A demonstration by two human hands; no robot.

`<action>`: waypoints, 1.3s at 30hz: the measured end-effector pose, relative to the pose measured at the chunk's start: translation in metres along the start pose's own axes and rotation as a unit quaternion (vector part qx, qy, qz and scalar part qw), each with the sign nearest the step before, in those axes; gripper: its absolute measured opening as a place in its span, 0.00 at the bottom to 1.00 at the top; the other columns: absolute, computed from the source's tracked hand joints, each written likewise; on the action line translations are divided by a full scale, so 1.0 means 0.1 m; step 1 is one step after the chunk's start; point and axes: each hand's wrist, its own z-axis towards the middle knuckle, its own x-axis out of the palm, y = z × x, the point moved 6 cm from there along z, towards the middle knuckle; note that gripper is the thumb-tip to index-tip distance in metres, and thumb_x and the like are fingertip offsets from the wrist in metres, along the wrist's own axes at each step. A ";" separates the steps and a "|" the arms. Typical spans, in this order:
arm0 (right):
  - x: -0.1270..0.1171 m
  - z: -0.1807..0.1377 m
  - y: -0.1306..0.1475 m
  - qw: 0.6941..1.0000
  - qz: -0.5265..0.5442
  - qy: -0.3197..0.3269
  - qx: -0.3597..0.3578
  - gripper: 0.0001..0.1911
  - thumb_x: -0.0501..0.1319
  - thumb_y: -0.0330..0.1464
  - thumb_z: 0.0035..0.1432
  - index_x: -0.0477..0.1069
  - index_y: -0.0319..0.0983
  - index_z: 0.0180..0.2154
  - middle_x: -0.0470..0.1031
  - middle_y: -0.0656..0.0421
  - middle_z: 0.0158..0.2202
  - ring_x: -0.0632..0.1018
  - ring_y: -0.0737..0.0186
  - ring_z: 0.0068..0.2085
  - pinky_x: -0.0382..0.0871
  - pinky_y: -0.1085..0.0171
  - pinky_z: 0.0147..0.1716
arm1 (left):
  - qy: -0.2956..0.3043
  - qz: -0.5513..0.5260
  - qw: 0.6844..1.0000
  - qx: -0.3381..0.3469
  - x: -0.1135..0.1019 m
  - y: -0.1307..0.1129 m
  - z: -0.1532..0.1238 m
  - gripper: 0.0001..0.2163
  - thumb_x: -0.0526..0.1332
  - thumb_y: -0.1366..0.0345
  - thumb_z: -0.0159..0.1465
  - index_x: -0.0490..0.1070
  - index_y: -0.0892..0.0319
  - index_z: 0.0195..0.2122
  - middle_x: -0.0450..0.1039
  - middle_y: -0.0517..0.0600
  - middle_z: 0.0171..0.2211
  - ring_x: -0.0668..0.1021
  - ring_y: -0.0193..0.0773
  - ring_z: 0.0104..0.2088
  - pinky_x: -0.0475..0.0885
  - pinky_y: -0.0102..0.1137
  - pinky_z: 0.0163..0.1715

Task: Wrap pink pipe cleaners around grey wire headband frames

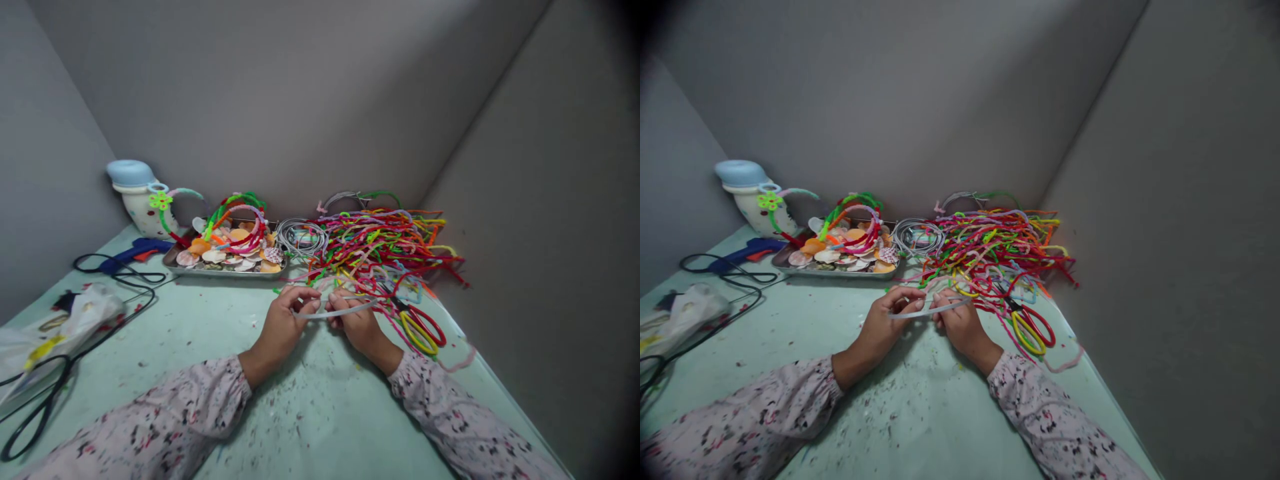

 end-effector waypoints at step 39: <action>-0.04 -0.12 0.29 0.972 -0.126 -0.044 -0.194 0.15 0.49 0.34 0.65 0.66 0.40 0.28 0.69 0.58 0.26 0.71 0.63 0.30 0.65 0.63 0.33 | 0.023 0.009 1.000 0.019 0.02 -0.03 0.00 0.11 0.61 0.58 0.60 0.76 0.60 0.36 0.72 0.51 0.33 0.73 0.36 0.32 0.66 0.29 0.31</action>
